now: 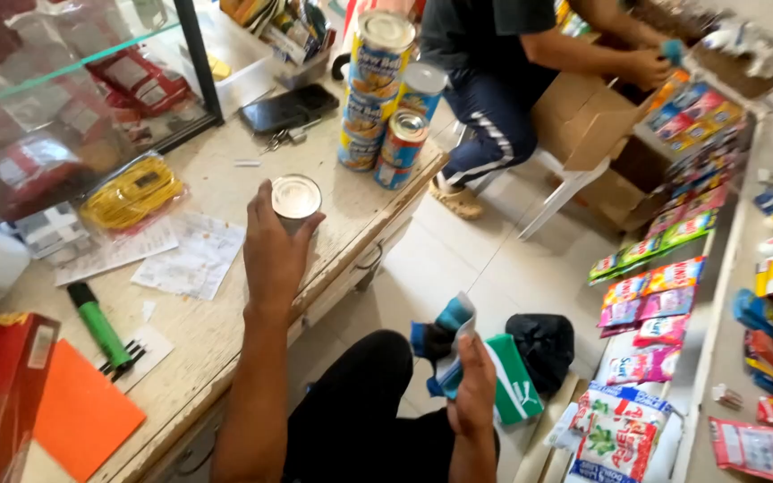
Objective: Cleaning canned goods with a blue cloth and stocking them on grocery store shelves.
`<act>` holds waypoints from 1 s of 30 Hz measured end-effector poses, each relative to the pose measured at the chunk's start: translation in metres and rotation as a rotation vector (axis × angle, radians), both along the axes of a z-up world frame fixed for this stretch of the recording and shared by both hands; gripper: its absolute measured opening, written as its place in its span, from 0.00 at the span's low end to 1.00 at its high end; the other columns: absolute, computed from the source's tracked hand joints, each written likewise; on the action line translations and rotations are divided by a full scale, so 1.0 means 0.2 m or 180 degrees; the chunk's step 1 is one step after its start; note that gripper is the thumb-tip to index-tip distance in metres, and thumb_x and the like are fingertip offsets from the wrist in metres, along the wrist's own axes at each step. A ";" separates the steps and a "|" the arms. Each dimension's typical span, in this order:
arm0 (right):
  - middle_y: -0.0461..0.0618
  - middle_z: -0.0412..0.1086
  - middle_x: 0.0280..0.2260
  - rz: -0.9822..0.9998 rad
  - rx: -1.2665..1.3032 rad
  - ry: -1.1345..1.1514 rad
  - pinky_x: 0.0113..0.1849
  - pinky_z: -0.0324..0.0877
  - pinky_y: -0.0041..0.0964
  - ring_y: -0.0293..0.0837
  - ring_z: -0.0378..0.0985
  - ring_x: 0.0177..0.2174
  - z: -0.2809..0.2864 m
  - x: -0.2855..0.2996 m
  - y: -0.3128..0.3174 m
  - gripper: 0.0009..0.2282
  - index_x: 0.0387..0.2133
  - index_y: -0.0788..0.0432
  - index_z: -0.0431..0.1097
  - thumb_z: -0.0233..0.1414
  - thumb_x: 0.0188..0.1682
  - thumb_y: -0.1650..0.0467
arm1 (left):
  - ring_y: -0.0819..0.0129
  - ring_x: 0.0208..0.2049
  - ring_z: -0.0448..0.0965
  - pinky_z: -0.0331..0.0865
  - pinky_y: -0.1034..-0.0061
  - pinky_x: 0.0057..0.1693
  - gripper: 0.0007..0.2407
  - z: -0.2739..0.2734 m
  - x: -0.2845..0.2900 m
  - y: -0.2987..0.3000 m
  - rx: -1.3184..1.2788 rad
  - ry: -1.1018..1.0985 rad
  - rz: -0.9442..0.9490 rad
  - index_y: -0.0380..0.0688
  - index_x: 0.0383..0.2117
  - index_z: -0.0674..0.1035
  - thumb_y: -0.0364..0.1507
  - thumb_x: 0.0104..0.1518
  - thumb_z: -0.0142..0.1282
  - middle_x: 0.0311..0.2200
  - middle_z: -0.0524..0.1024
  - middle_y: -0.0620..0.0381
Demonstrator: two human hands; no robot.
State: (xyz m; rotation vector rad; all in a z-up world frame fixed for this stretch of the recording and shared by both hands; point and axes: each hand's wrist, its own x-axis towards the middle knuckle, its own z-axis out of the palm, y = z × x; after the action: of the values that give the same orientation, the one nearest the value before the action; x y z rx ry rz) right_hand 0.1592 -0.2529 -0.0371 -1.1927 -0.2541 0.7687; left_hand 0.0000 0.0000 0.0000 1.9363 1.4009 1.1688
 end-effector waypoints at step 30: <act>0.68 0.72 0.50 -0.0204 -0.0753 -0.0064 0.54 0.62 0.50 0.58 0.72 0.50 0.15 -0.03 -0.01 0.22 0.58 0.70 0.66 0.44 0.53 0.68 | 0.47 0.62 0.69 0.66 0.55 0.65 0.41 0.37 0.42 0.40 0.0003 -0.1199 -0.0689 0.34 0.64 0.63 0.40 0.44 0.74 0.62 0.68 0.40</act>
State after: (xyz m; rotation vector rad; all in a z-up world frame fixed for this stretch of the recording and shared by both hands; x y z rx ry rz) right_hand 0.1530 -0.2543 -0.0063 -1.4254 -0.1431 0.7455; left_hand 0.0834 0.0793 0.0750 1.7046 0.9700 1.3405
